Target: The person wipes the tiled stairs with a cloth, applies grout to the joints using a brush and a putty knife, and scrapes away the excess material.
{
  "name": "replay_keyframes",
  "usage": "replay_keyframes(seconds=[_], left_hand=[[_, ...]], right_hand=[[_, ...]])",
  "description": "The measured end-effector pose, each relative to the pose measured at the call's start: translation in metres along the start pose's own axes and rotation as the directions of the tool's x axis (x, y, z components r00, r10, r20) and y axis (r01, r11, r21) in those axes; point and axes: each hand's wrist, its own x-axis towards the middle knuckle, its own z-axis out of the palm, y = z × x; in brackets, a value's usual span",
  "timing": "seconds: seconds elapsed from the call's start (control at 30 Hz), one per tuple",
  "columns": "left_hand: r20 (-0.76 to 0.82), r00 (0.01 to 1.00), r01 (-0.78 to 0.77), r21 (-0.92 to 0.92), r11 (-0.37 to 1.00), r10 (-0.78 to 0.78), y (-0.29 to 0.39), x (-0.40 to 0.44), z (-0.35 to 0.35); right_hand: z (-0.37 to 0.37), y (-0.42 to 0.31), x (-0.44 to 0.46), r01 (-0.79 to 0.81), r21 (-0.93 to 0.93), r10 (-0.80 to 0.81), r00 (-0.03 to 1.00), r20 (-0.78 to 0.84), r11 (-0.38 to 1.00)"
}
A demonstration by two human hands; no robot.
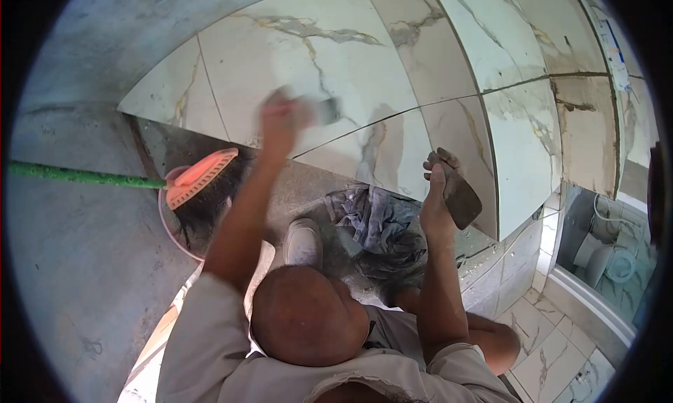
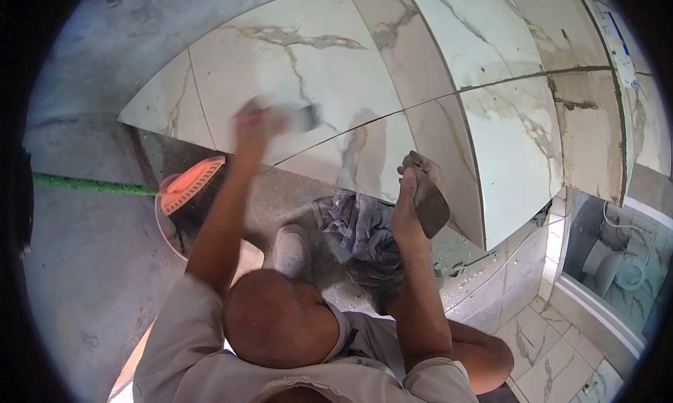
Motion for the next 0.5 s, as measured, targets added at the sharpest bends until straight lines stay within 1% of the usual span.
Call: replay_keyframes(seconds=[0.03, 0.07, 0.1, 0.13, 0.17, 0.2, 0.23, 0.27, 0.3, 0.33, 0.4, 0.43, 0.47, 0.5], left_hand=[[-0.084, 0.996, -0.032, 0.084, 0.996, 0.039, 0.021, -0.027, -0.039], [-0.132, 0.991, 0.038, 0.478, 0.878, 0.029, 0.007, -0.048, -0.094], [-0.177, 0.939, -0.146, 0.568, 0.810, 0.294, 0.025, -0.070, -0.109], [-0.241, 0.951, -0.029, 0.553, 0.833, 0.193, 0.069, -0.088, -0.107], [-0.308, 0.948, 0.101, 0.533, 0.840, 0.081, 0.100, -0.100, -0.098], [-0.301, 0.951, 0.108, 0.533, 0.839, 0.069, 0.099, -0.100, -0.085], [-0.193, 0.979, 0.022, 0.410, 0.912, 0.063, 0.097, -0.095, -0.071], [-0.084, 0.994, -0.051, 0.269, 0.962, 0.076, 0.096, -0.088, -0.054], [0.088, 0.948, -0.319, 0.322, 0.892, 0.307, 0.096, -0.072, -0.030], [0.267, 0.822, -0.568, 0.319, 0.759, 0.503, 0.095, -0.055, -0.004], [0.403, 0.741, -0.628, 0.132, 0.767, 0.537, 0.088, -0.037, 0.046], [0.404, 0.738, -0.629, 0.122, 0.768, 0.541, 0.077, -0.038, 0.051], [0.627, 0.684, -0.607, 0.205, 0.768, 0.373, 0.064, -0.038, 0.054], [0.792, 0.588, -0.602, 0.291, 0.744, 0.166, 0.059, -0.037, 0.056]], right_hand=[[-0.003, 0.002, 0.000, -0.019, 0.014, 0.020, 1.000, -0.024, 1.000], [-0.007, 0.005, 0.003, -0.027, 0.017, 0.027, 0.999, -0.039, 1.000], [-0.011, 0.008, 0.006, -0.015, -0.051, 0.014, 1.000, -0.012, 0.999], [-0.015, 0.011, 0.003, -0.013, -0.126, 0.016, 1.000, 0.025, 0.992], [-0.016, 0.014, -0.002, -0.040, -0.137, 0.044, 0.999, 0.024, 0.990], [-0.013, 0.016, 0.001, 0.002, -0.150, 0.002, 1.000, 0.031, 0.989], [-0.010, 0.016, 0.003, 0.051, -0.159, -0.045, 0.998, 0.039, 0.986], [-0.009, 0.016, 0.004, 0.045, -0.160, -0.040, 0.999, 0.037, 0.986], [-0.009, 0.014, 0.006, 0.149, -0.181, -0.145, 0.989, 0.036, 0.972], [-0.010, 0.012, 0.007, 0.248, -0.206, -0.247, 0.969, 0.035, 0.947], [-0.016, 0.001, 0.007, 0.260, -0.226, -0.264, 0.964, 0.014, 0.939], [-0.020, -0.003, 0.008, 0.281, -0.235, -0.288, 0.958, 0.004, 0.931], [-0.024, -0.003, 0.007, 0.282, -0.242, -0.291, 0.957, -0.001, 0.929], [-0.028, -0.003, 0.008, 0.258, -0.216, -0.267, 0.963, -0.017, 0.942]])
